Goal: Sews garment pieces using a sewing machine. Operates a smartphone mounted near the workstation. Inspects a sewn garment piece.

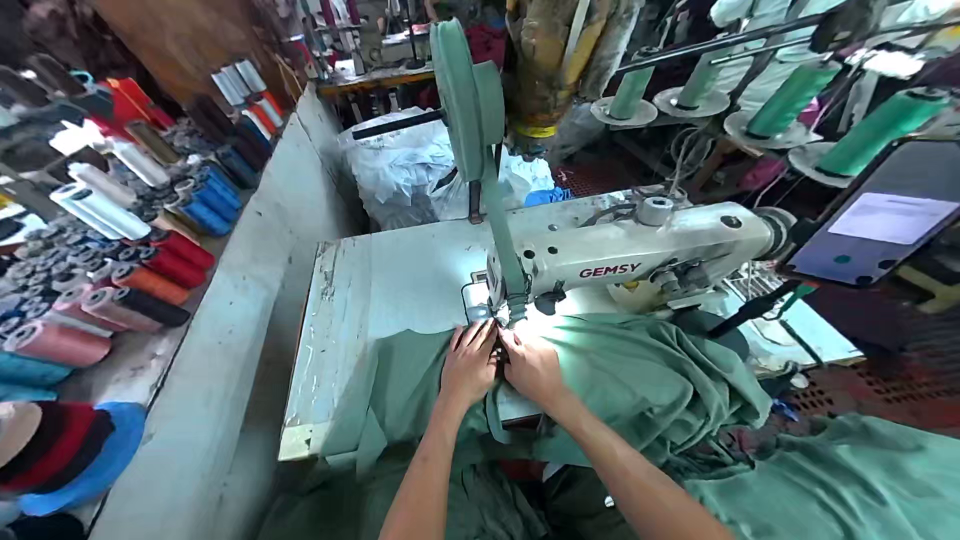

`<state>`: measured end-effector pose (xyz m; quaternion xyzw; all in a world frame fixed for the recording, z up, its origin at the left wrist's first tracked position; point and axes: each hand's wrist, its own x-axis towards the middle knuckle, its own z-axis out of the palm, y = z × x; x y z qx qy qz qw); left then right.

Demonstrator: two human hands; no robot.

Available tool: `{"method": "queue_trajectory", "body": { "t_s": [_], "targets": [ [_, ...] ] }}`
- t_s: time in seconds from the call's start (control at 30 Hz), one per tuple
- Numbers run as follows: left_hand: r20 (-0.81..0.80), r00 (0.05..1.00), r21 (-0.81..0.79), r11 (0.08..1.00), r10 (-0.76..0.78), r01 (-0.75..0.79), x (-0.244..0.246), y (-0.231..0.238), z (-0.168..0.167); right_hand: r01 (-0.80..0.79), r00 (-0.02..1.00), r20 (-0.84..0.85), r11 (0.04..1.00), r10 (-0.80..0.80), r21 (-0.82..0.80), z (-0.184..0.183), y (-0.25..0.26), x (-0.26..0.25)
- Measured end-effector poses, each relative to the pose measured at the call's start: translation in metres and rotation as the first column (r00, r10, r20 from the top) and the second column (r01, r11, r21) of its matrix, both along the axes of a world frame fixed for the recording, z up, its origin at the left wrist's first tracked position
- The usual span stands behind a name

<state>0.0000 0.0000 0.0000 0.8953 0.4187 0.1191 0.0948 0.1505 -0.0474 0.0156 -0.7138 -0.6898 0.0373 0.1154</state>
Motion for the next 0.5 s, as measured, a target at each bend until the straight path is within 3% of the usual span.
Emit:
{"method": "queue_trajectory", "body": {
  "t_s": [0.27, 0.43, 0.5],
  "targets": [
    [-0.004, 1.0, 0.001, 1.0, -0.026, 0.026, 0.0, 0.012, -0.001, 0.031, 0.999, 0.006, 0.998, -0.031, -0.046, 0.007, 0.004, -0.002],
    [0.024, 0.995, -0.081, 0.992, -0.096, 0.098, -0.004, 0.05, 0.008, 0.019, 0.992, -0.122, 0.979, -0.044, -0.201, 0.021, 0.0, 0.0],
    [0.055, 0.991, -0.035, 0.992, -0.119, 0.121, -0.004, 0.065, 0.007, 0.009, 0.988, -0.148, 0.986, -0.034, -0.166, 0.019, -0.004, 0.001]
  ]
}}
